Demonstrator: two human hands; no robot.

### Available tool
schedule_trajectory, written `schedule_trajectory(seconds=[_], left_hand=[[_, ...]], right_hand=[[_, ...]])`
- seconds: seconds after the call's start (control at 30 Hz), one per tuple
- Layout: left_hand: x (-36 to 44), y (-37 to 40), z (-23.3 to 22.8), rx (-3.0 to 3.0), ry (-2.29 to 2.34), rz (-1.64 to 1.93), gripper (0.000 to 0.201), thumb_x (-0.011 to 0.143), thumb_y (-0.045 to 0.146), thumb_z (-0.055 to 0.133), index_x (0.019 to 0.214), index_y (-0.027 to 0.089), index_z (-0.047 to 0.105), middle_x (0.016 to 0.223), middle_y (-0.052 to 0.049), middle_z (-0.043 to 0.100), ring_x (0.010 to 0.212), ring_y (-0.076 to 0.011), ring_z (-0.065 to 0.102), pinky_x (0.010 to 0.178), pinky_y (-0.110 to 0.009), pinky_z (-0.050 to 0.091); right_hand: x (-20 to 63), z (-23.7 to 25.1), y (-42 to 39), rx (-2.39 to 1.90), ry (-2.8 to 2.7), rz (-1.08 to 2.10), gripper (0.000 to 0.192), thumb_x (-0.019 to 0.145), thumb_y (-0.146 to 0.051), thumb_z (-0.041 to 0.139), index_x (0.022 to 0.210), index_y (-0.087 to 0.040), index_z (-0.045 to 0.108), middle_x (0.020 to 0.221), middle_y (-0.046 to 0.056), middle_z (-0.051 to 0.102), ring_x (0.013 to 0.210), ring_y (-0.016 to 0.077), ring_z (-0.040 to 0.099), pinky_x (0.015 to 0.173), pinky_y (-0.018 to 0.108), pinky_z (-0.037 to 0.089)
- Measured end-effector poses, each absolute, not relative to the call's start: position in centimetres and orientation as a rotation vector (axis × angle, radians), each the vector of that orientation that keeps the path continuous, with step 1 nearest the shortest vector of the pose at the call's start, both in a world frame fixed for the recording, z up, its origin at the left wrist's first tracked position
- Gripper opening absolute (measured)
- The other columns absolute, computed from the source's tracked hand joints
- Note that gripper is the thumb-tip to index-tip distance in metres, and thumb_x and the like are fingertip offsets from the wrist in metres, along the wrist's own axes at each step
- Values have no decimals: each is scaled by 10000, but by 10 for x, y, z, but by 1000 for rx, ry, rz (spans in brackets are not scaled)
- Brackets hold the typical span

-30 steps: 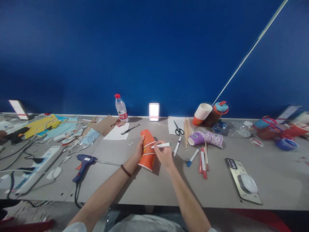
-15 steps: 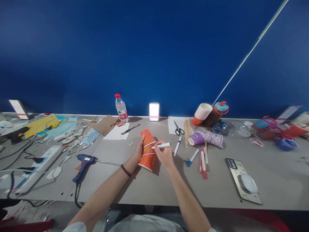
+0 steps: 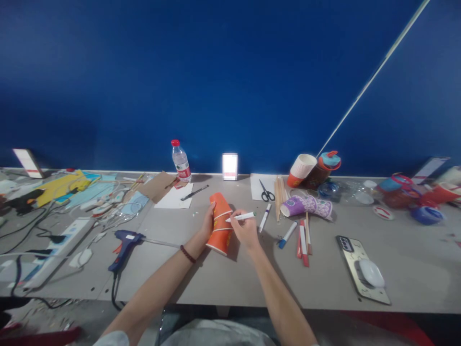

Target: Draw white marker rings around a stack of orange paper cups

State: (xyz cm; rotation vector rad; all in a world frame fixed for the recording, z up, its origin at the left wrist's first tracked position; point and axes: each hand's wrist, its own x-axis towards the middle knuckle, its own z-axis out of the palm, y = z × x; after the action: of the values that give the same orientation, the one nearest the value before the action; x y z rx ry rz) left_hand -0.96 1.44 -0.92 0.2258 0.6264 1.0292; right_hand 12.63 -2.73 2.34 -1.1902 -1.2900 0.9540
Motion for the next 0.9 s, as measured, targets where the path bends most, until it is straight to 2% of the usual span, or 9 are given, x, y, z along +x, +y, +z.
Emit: schedule_trajectory(seconds=[0.27, 0.6, 0.9], left_hand=[[-10, 13, -7, 234, 639, 1009, 400, 814, 528, 611, 849, 131, 641, 718, -75, 689, 599, -201, 635, 639, -339, 516], [-9, 16, -11, 222, 644, 1023, 402, 821, 519, 603, 858, 121, 651, 731, -84, 698, 608, -196, 639, 639, -327, 513], [-10, 14, -9, 208, 632, 1004, 413, 803, 536, 624, 855, 126, 646, 721, -80, 699, 600, -200, 642, 643, -334, 521]], right_hand=[[126, 25, -28, -1207, -1317, 929, 137, 741, -316, 590, 668, -199, 587, 541, -22, 571, 491, 123, 482, 464, 226, 374], [126, 22, -28, -1195, -1279, 944, 155, 742, -342, 612, 678, -203, 589, 580, -8, 613, 530, 144, 541, 493, 239, 415], [127, 20, -28, -1216, -1325, 901, 159, 784, -342, 609, 726, -194, 617, 610, -3, 633, 534, 140, 537, 514, 246, 420]])
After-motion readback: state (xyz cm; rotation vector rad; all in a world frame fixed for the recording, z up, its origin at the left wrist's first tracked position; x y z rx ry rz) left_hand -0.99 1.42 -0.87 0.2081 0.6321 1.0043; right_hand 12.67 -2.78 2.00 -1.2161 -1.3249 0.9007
